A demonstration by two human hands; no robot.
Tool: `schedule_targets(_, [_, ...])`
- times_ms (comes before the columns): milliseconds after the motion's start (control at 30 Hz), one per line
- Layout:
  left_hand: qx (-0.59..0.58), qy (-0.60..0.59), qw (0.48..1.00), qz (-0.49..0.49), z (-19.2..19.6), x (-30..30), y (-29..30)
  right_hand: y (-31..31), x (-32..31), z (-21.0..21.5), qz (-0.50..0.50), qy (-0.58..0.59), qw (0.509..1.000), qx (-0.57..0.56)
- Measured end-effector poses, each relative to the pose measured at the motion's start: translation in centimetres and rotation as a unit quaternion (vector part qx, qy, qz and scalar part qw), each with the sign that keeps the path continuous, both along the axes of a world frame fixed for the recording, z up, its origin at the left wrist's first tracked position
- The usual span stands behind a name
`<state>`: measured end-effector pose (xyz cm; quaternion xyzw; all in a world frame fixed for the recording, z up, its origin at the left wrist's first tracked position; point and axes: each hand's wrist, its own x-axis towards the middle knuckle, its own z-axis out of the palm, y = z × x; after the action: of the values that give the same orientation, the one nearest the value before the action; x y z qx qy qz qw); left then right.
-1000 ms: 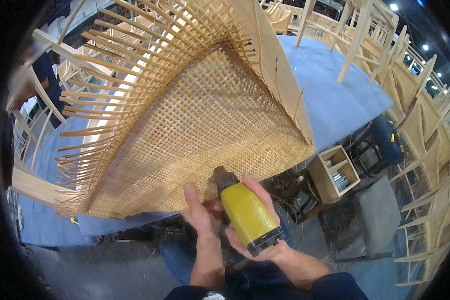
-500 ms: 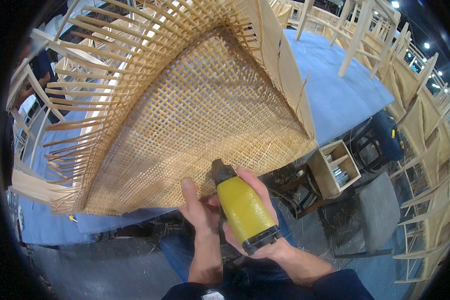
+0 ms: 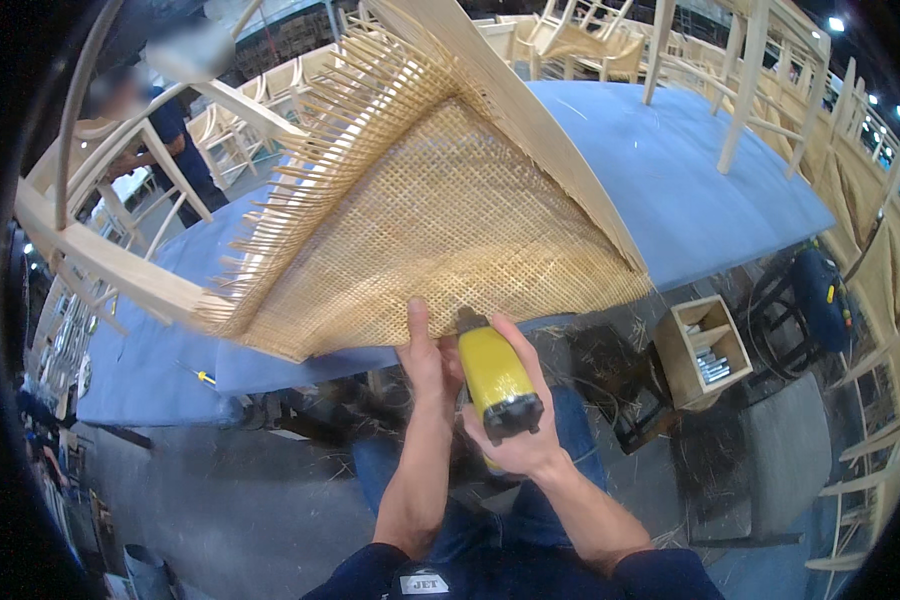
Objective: The person attaches a woven cane sheet to the underside of a wooden chair frame. They position the cane, pull it taut, and secure it using a yellow pneumatic staple gun. The person repositions the chair multiple times to access different edges and reloads the staple gun as needed.
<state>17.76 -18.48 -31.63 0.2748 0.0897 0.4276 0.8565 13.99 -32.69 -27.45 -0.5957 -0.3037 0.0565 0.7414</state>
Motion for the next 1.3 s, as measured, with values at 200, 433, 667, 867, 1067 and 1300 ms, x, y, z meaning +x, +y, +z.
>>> schedule_targets(200, [-0.037, 0.013, 0.999, -0.023, -0.1, -0.9, -0.3, -2.0, -1.3, 0.4, 0.044, 0.018, 0.998, 0.048])
schedule_targets(433, [-0.115, 0.037, 0.992, -0.033, 0.6, -8.2, -3.7, -2.4, -2.2, 1.8, 0.061, 0.018, 0.996, 0.065])
schedule_targets(667, [-0.083, -0.089, 0.993, 0.01, 0.7, -8.2, 2.3, -0.8, -3.0, 1.7, 0.076, -0.018, 0.996, 0.031])
schedule_targets(867, [-0.097, -0.055, 0.994, 0.013, 0.3, -5.1, 4.6, 1.8, -3.6, 2.0, 0.093, -0.053, 0.994, -0.021])
schedule_targets(1067, [-0.03, -0.055, 0.995, 0.077, 0.5, -5.3, 3.9, 4.1, -3.0, 2.1, 0.097, -0.104, 0.987, -0.078])
schedule_targets(1300, [-0.057, 0.011, 0.998, 0.036, -0.5, -5.6, 4.2, 6.7, -1.6, 1.7, 0.089, -0.174, 0.971, -0.135])
